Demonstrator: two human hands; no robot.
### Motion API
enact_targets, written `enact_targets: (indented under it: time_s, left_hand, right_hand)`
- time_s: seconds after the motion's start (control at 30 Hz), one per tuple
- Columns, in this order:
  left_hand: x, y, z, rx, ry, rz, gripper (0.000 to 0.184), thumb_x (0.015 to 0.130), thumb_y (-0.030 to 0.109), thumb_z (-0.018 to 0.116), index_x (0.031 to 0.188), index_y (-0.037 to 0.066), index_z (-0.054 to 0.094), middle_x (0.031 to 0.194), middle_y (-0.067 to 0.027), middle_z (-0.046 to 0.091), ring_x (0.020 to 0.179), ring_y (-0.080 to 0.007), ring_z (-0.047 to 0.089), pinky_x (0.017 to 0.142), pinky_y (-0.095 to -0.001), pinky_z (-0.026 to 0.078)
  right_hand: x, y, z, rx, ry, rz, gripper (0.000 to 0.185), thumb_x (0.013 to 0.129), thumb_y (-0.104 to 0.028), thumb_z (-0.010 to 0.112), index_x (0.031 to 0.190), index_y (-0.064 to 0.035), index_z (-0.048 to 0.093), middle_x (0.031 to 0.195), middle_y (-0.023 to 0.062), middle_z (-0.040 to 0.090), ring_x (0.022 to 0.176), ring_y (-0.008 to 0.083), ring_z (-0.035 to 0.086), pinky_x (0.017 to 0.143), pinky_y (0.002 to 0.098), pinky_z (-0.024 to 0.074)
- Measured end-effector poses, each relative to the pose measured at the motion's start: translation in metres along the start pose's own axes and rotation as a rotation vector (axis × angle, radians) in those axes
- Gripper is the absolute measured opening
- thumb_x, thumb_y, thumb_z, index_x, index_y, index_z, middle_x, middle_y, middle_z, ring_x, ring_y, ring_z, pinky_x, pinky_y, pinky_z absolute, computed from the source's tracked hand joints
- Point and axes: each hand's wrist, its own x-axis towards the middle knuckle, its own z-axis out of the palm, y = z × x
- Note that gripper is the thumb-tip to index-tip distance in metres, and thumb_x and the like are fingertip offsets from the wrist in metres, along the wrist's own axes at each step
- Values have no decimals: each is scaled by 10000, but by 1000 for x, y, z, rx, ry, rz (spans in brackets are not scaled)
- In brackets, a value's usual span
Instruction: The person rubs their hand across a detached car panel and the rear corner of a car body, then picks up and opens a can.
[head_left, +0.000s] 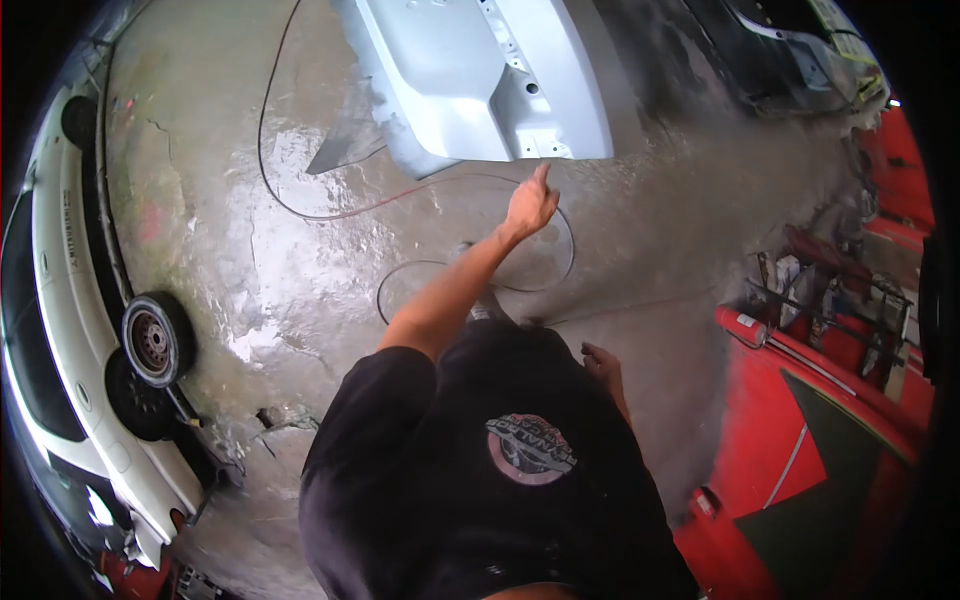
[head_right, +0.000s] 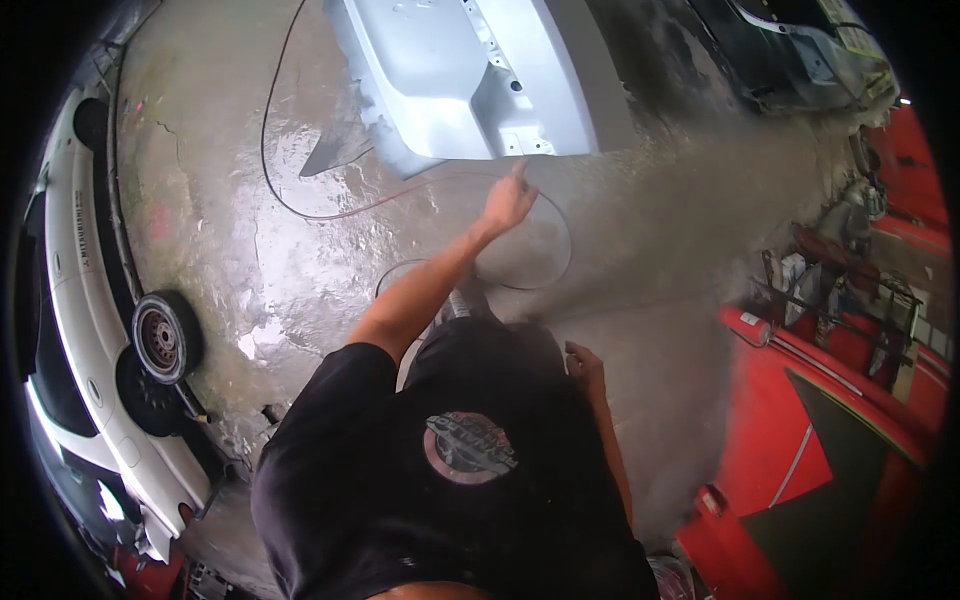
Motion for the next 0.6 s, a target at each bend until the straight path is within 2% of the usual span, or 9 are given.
enact_targets:
  time_s: [0.1,0.2,0.3,0.4,0.43,0.5,0.6]
  left_hand:
    - [58,19,-9,54,7,12,752,804,146,559,1447,-3,199,841,-303,638,800,-469,613,763,-528,488]
    - [103,43,-28,112,-39,-34,861,785,162,571,1482,-3,92,848,-314,636,793,-471,619,767,-525,494]
    - [144,59,-44,224,-48,-76,921,766,166,577,1489,-6,33,858,-304,645,799,-455,632,781,-512,502]
    - [176,71,-53,254,-16,-96,931,759,150,569,1491,-6,17,880,-293,654,824,-445,642,800,-488,511]
    - [185,72,-53,255,-4,-99,931,759,149,568,1492,-5,14,883,-292,655,829,-444,643,803,-484,512]
    - [200,70,-49,259,25,-105,917,753,137,557,1490,-12,33,880,-292,656,837,-444,643,812,-477,510]
    - [206,73,-41,282,49,-125,907,755,136,555,1495,1,48,879,-288,656,836,-442,643,804,-476,509]
  right_hand:
    - [-2,30,-8,-130,-33,135,355,843,-148,524,1127,26,647,1024,214,686,949,305,672,844,351,514]
    - [-23,46,-26,-88,21,269,358,828,-158,521,1092,38,662,1003,224,687,946,318,674,847,347,516]
    - [-38,97,-39,-82,-36,308,350,818,-155,533,1063,55,668,989,230,690,933,326,677,845,346,518]
    - [-37,136,-42,33,-27,349,339,818,-162,543,1034,60,680,964,215,701,921,293,683,835,341,519]
    - [-28,127,-47,56,-74,399,346,818,-161,543,1051,58,675,968,204,703,917,277,682,831,335,519]
    - [6,62,-62,101,-170,496,362,820,-160,545,1086,54,665,976,183,708,910,245,681,823,322,518]
    - [46,82,-70,114,-224,434,376,826,-153,540,1124,53,645,994,177,704,890,239,679,805,318,522]
